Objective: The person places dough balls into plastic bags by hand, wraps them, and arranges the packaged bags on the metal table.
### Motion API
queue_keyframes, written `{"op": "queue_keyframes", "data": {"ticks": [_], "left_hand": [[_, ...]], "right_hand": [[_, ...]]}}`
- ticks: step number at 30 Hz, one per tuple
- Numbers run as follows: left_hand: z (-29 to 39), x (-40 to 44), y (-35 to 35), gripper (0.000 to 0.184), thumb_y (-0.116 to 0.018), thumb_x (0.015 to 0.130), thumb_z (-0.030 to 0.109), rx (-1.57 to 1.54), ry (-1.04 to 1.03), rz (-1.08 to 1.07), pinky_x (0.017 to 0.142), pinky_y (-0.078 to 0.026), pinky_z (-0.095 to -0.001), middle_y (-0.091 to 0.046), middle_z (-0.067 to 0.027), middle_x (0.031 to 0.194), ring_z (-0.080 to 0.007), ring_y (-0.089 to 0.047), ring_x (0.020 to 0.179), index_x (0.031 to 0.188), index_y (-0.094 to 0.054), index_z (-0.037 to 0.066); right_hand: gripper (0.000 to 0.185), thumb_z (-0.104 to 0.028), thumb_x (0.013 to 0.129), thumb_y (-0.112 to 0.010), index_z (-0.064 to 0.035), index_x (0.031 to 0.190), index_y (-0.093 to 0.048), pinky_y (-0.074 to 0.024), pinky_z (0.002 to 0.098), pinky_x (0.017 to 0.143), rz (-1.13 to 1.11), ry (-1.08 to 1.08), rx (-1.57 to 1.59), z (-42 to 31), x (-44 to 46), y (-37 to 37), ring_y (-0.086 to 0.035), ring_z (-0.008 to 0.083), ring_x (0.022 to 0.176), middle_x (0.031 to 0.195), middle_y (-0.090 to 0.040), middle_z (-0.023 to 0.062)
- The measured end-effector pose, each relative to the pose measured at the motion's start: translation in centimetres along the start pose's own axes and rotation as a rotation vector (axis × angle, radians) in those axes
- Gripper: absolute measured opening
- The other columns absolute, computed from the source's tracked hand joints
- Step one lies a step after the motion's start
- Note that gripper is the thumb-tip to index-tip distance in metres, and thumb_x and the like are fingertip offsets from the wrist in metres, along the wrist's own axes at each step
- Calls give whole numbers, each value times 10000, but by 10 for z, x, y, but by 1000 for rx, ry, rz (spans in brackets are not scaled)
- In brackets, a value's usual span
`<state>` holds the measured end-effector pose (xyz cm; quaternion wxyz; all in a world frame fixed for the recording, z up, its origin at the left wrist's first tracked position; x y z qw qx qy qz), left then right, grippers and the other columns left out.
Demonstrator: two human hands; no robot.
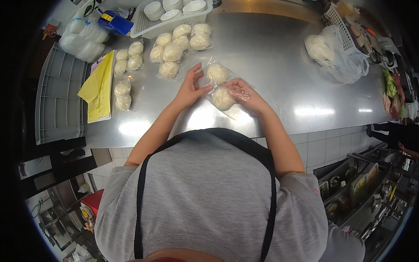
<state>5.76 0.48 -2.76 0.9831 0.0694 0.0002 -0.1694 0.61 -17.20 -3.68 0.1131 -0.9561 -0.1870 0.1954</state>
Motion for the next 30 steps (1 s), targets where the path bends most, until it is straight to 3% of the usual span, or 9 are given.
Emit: {"op": "queue_keyframes", "data": {"ticks": [5,10,14,18,19,24,27,29,30], "left_hand": [[74,-30,-6,751,-765,697,277,570,-491,247,996,-316,-467,-369,-139,1335,-329,-381,1214,1321,-391,91],[92,-56,-76,331,-672,753,220,790,-846,-256,949,-343,-388,-549,-35,1161,-205,-479,1117,1063,-611,122],[81,-45,-76,208,-603,765,119,732,-872,-238,898,-387,-343,-604,8,1059,-168,-542,1006,969,-637,111],[95,-46,-77,178,-588,725,86,664,-963,-153,828,-435,-321,-618,6,948,-171,-574,908,898,-630,96],[97,-46,-78,166,-589,708,84,634,-988,-134,816,-444,-313,-608,8,911,-160,-573,886,872,-617,96],[96,-41,-76,203,-588,754,75,613,-940,-160,807,-476,-326,-636,-23,1011,-201,-600,939,949,-642,80],[97,-46,-80,213,-589,761,63,571,-892,-165,784,-502,-315,-639,-38,1022,-209,-615,934,967,-642,73],[99,-46,-82,216,-591,763,59,553,-880,-171,773,-513,-311,-641,-45,1025,-212,-620,931,973,-641,71],[102,-47,-83,220,-591,761,55,536,-899,-190,779,-516,-313,-641,-51,1023,-216,-620,939,974,-640,68]], "right_hand": [[518,-53,769,-680,-58,1218,-423,-421,304,938,-54,78,-189,-5,-6,-1,-502,154,1097,1184,-522,55],[464,0,746,-664,-59,1171,-487,-452,251,865,13,178,11,-7,4,1,-554,127,986,1093,-567,47],[384,-7,784,-611,-54,1151,-509,-452,215,780,63,369,-185,1,24,-2,-550,90,914,1035,-575,37],[326,-29,833,-560,-52,1155,-514,-446,220,773,62,249,15,22,44,10,-542,85,876,1009,-572,17],[275,-55,846,-548,-50,1120,-529,-445,222,772,101,278,-206,9,39,4,-537,83,868,989,-570,9],[176,-117,847,-562,-49,1010,-562,-447,232,762,25,240,-246,-15,24,-10,-527,80,863,950,-561,-10],[121,-21,824,-545,-43,940,-571,-468,234,680,47,174,-419,-6,39,-7,-567,124,780,870,-586,8],[104,-100,847,-542,-63,935,-583,-478,276,648,405,-287,692,33,47,-7,-573,157,749,842,-594,22],[104,-100,847,-542,-63,935,-583,-478,276,648,404,-288,695,32,48,-6,-573,157,749,842,-594,22]]}}
Point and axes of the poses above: each hand's wrist, its own x-axis towards the middle knuckle, its own y-axis out of the back of the hand, z = x × y, the point moved 7 cm from there along x, towards the middle knuckle
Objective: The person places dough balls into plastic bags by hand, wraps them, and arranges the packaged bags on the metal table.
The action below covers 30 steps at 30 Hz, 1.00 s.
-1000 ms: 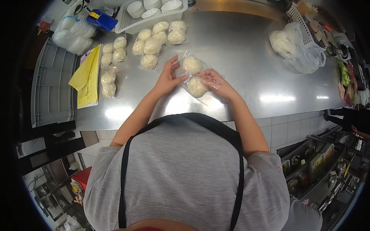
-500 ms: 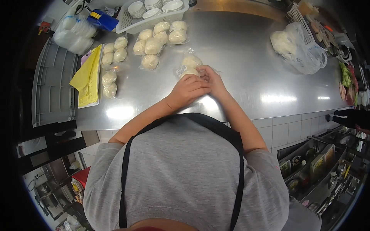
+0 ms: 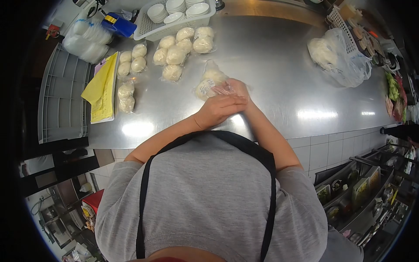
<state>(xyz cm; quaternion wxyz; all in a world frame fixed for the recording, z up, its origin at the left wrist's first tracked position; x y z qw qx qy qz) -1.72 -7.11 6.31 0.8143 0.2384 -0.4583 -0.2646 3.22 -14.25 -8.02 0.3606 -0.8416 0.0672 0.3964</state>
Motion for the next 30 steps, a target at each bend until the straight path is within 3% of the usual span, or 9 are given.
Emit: {"op": "queue_keyframes", "data": {"ticks": [2,6,9,12,13,17,19,23,30], "left_hand": [[2,0,-1,223,-590,758,51,-19,-23,-7,785,-518,-314,-642,-57,1021,-219,-621,947,976,-639,66],[-4,5,1,229,-595,809,151,-44,15,-81,828,-493,-330,-608,-87,1102,-231,-590,1021,1019,-625,66],[-34,12,13,373,-572,845,317,105,76,-84,877,-459,-361,-574,-125,1171,-265,-563,1065,1127,-582,73],[-99,-3,24,531,-542,846,451,150,386,-161,913,-428,-384,-548,-158,1213,-308,-549,1078,1220,-525,74],[-120,-17,20,602,-532,835,499,40,624,-302,926,-418,-393,-539,-171,1226,-332,-547,1076,1255,-496,70],[-133,-35,36,683,-501,816,590,156,757,-372,865,-448,-390,-566,-181,1179,-334,-562,1052,1240,-508,54],[-138,-51,39,739,-552,763,626,-37,1034,-471,788,-473,-376,-616,-203,992,-317,-605,911,1137,-546,-12],[-142,-69,25,676,-608,748,597,-96,956,-573,703,-479,-343,-600,-150,795,-245,-592,750,984,-562,-35],[-118,-84,17,192,-694,809,158,-998,1120,56,652,-468,-230,-596,-13,818,-77,-556,738,873,-538,67]], "right_hand": [[157,-214,851,-564,-73,912,-594,-487,338,630,-168,549,-1480,-22,-9,-30,-595,197,738,861,-607,59],[245,-311,834,-590,-75,898,-601,-483,364,684,-178,441,-1468,-15,11,-19,-601,199,801,926,-625,80],[290,-322,802,-641,-64,930,-616,-467,348,761,-380,965,-1419,-27,6,-8,-587,210,874,1010,-634,81],[354,-280,785,-679,-58,1052,-614,-443,280,804,-547,457,-1344,-46,-33,-11,-576,192,926,1017,-636,58],[350,-279,788,-677,-57,1050,-612,-443,281,796,-407,520,-1363,-65,-34,0,-579,185,922,1007,-637,54],[345,-332,827,-641,-56,1031,-606,-467,272,768,39,850,-1236,-125,-49,35,-593,139,863,890,-631,35],[376,-412,859,-576,-61,990,-606,-497,275,680,147,396,-1003,-114,-53,57,-609,130,777,832,-620,34],[496,-353,862,-600,-36,1223,-479,-524,273,736,-324,167,-1108,-33,-60,12,-600,148,922,1007,-599,76],[395,-238,823,-678,-11,1107,-525,-464,239,773,-319,460,-826,2,-47,-36,-563,118,910,1002,-588,66]]}}
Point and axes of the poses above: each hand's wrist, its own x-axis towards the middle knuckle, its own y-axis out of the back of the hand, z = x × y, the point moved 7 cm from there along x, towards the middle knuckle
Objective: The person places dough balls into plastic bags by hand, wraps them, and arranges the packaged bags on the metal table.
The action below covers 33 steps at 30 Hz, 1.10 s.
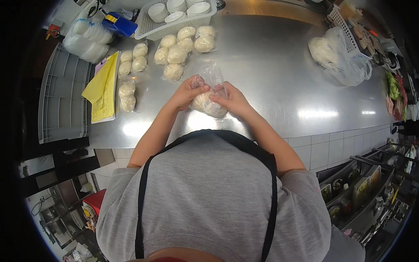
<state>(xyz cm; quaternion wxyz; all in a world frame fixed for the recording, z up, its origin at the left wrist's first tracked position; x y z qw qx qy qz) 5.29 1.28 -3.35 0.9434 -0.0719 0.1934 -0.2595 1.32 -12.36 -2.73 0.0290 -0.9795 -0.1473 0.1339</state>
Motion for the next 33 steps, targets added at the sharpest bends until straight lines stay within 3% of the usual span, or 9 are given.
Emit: {"op": "queue_keyframes", "data": {"ticks": [6,11,17,19,20,21,23,29,33], "left_hand": [[-2,-7,-8,167,-677,823,114,-140,-82,77,636,-478,-225,-595,-12,810,-77,-564,719,851,-516,83],[-12,2,-10,135,-638,855,127,-209,-178,110,633,-487,-229,-603,-31,837,-95,-576,721,891,-518,79],[4,-2,-7,108,-573,898,140,-183,2,140,659,-513,-254,-624,-61,826,-125,-613,737,934,-525,50],[37,7,-10,110,-552,904,119,-85,-265,80,749,-501,-265,-650,-91,906,-143,-619,872,975,-532,38],[40,16,-3,94,-534,902,92,99,-332,85,916,-430,-331,-643,-103,1058,-179,-558,1074,987,-543,54],[44,22,0,94,-534,902,92,99,-331,87,916,-430,-331,-643,-103,1058,-179,-558,1074,987,-543,54],[74,14,-10,112,-546,868,67,559,-702,125,1025,-328,-407,-600,-61,1186,-230,-454,1222,980,-554,72],[17,18,-9,195,-590,811,145,1313,-648,19,1098,-168,-514,-523,4,1288,-249,-291,1337,994,-562,87],[15,-6,-12,224,-562,848,240,1346,-606,20,1105,-120,-531,-489,-3,1323,-206,-244,1359,1027,-567,104]], "right_hand": [[202,-136,791,-704,-56,894,-551,-457,230,721,69,68,-89,-18,1,18,-552,94,818,871,-576,17],[261,-169,793,-708,-55,958,-540,-451,243,762,108,25,-55,-11,3,24,-553,99,836,873,-581,17],[272,-159,815,-678,-65,1040,-557,-449,253,794,3,-100,87,-15,8,35,-544,98,868,912,-596,18],[182,-99,811,-666,-60,969,-584,-451,239,774,133,232,-131,-45,17,48,-545,85,849,920,-598,-2],[128,-36,770,-660,-63,880,-600,-436,252,798,255,310,-256,-58,17,56,-553,127,871,906,-607,1],[128,-36,770,-660,-63,880,-600,-436,252,798,253,309,-255,-70,16,55,-553,127,871,906,-607,1],[80,-56,751,-641,-83,814,-600,-420,308,805,414,720,-841,-115,-4,46,-541,209,885,889,-582,21],[105,-165,778,-625,-99,853,-594,-375,421,961,155,679,-1176,-28,-2,41,-526,217,1006,955,-559,30],[251,-263,864,-553,-119,1057,-624,-265,475,1064,147,525,-1139,-15,-20,40,-476,183,1177,1211,-554,20]]}}
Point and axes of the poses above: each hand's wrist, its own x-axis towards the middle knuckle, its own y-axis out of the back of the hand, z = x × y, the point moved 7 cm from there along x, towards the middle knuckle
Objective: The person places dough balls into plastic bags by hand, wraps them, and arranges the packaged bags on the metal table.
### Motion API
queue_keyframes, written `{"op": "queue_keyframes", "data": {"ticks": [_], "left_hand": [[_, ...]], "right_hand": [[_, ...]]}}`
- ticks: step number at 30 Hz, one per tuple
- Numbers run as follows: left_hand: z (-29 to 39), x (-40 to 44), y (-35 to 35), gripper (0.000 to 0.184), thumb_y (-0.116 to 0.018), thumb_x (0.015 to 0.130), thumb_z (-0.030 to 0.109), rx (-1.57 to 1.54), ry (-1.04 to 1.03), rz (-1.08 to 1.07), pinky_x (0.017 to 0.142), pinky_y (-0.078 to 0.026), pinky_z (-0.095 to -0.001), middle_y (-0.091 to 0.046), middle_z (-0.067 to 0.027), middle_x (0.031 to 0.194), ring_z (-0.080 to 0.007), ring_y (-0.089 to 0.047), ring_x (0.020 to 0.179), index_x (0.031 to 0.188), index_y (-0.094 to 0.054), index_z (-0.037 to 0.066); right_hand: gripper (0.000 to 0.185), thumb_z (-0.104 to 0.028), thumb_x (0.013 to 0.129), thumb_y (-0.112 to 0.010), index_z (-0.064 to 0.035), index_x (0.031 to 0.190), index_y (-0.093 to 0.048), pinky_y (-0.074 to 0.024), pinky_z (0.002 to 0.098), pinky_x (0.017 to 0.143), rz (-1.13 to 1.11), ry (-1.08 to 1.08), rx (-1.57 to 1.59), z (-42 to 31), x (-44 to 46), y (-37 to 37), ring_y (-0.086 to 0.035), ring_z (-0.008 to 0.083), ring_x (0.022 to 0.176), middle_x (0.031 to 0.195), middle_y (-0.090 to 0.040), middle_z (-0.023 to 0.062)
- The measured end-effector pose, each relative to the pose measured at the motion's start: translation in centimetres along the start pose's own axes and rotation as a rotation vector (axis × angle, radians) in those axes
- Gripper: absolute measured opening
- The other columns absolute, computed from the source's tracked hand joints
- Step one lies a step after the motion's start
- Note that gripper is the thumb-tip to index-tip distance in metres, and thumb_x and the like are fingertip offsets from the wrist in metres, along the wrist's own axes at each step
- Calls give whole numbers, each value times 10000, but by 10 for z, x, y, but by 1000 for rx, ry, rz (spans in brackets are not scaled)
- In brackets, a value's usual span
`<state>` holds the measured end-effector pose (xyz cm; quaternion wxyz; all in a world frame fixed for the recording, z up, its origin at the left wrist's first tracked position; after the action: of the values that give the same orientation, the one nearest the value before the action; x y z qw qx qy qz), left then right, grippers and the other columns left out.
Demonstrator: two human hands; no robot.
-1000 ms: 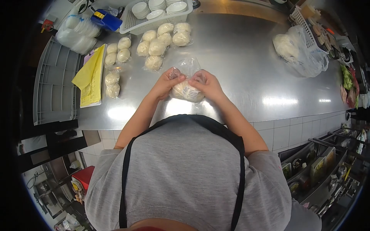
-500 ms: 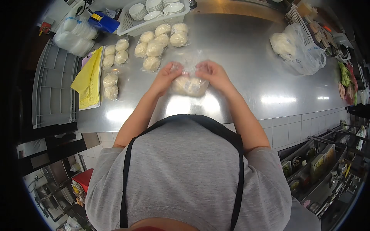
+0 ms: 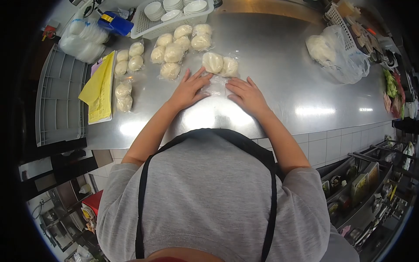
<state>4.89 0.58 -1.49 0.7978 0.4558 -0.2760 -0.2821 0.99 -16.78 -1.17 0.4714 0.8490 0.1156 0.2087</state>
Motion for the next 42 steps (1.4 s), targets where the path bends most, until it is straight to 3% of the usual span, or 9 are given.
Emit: {"op": "queue_keyframes", "data": {"ticks": [7,12,15,18,21,24,30,36,42], "left_hand": [[-20,-7,-1,302,-450,915,318,-256,180,101,1102,-85,-494,-533,-18,1249,-258,-288,1311,991,-626,85],[-27,1,-2,220,-476,887,204,-313,251,249,1001,-246,-427,-592,-38,1046,-254,-446,1083,938,-647,76],[-25,6,-2,155,-520,827,114,-163,370,344,918,-296,-400,-572,-34,960,-233,-463,984,929,-632,85],[-23,8,5,165,-568,778,92,-40,428,426,903,-316,-403,-557,-42,937,-247,-494,941,942,-590,90],[-2,11,3,173,-599,756,127,198,61,458,927,-304,-427,-544,-25,952,-220,-496,947,927,-572,118],[-1,11,-7,215,-623,761,185,318,-1,216,974,-264,-470,-539,-7,975,-199,-488,984,966,-568,147],[3,7,12,118,-561,844,239,174,13,327,1033,-179,-494,-562,23,947,-171,-495,996,897,-588,137],[-11,22,17,171,-508,904,246,-138,240,360,964,-258,-455,-585,-38,752,-198,-556,852,879,-579,93],[-35,25,-2,196,-469,930,245,-642,600,278,885,-297,-373,-600,-75,697,-218,-586,719,898,-545,67]], "right_hand": [[293,-300,903,-497,-88,1061,-623,-250,487,1071,31,-213,333,24,2,-2,-563,234,1069,1060,-637,74],[142,-178,855,-560,-56,913,-603,-488,380,766,147,-488,313,25,10,7,-611,238,804,854,-599,92],[40,-46,791,-576,-49,824,-554,-475,359,620,381,-496,349,25,11,18,-598,226,738,884,-549,92],[117,-1,741,-596,-55,793,-506,-472,365,623,408,-417,223,21,13,18,-582,239,712,939,-525,86],[137,-32,754,-613,-44,878,-556,-475,348,708,234,-156,-26,11,15,8,-588,247,807,969,-532,93],[115,-77,763,-606,-63,872,-571,-454,370,745,239,-62,-33,5,15,15,-557,260,867,941,-539,75],[121,-143,787,-625,-38,834,-587,-434,354,776,115,-139,52,18,14,19,-518,272,912,925,-542,82],[203,-202,787,-655,-16,791,-575,-426,360,747,408,-140,67,21,33,35,-498,278,854,904,-532,81],[347,-294,702,-762,-9,741,-569,-436,339,798,331,-227,221,18,51,38,-517,248,933,1041,-531,107]]}}
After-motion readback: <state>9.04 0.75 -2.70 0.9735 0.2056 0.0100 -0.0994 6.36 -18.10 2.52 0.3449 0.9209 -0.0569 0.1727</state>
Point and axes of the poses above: each hand's wrist, its own x-axis towards the middle knuckle, its own y-axis out of the back of the hand, z = x × y, the point moved 7 cm from there along x, towards the middle knuckle
